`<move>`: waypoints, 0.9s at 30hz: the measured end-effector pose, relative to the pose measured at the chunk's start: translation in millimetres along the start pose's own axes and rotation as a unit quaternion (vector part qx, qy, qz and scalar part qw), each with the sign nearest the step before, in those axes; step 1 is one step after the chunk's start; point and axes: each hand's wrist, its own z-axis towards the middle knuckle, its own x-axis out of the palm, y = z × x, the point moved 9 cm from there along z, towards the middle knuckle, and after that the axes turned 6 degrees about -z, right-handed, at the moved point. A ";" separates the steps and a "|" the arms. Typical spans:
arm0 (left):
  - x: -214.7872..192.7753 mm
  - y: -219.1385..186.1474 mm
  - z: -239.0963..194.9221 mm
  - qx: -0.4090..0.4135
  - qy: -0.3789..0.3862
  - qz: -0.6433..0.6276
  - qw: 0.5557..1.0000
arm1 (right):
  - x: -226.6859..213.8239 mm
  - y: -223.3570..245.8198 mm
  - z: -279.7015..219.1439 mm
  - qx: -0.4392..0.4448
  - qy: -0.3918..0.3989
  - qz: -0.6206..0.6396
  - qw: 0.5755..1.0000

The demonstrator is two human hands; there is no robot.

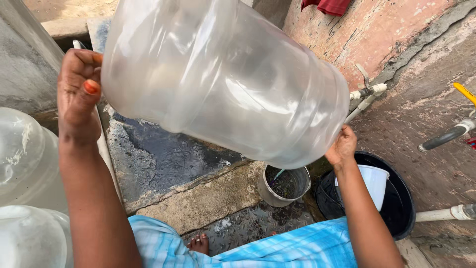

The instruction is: The person washes a large plastic water jug by rinsing it several times, scrubbing the opening by hand, and pouring soapy water inside using a small container.

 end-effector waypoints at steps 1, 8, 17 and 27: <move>2.5 0.9 -0.7 0.004 -0.015 0.044 0.999 | 1.9 0.1 -0.7 -0.007 -0.023 -0.072 0.997; 1.9 88.2 -14.7 -0.148 -0.157 0.339 0.916 | -63.9 -40.5 -2.4 0.137 -0.142 -0.342 0.919; -25.1 163.1 -32.1 -0.332 -0.085 0.538 0.770 | -141.8 -86.6 -12.2 0.265 -0.135 -0.484 0.823; -26.6 68.1 -15.8 0.065 -0.156 0.080 0.982 | -12.1 -3.9 5.8 -0.009 -0.091 -0.189 0.978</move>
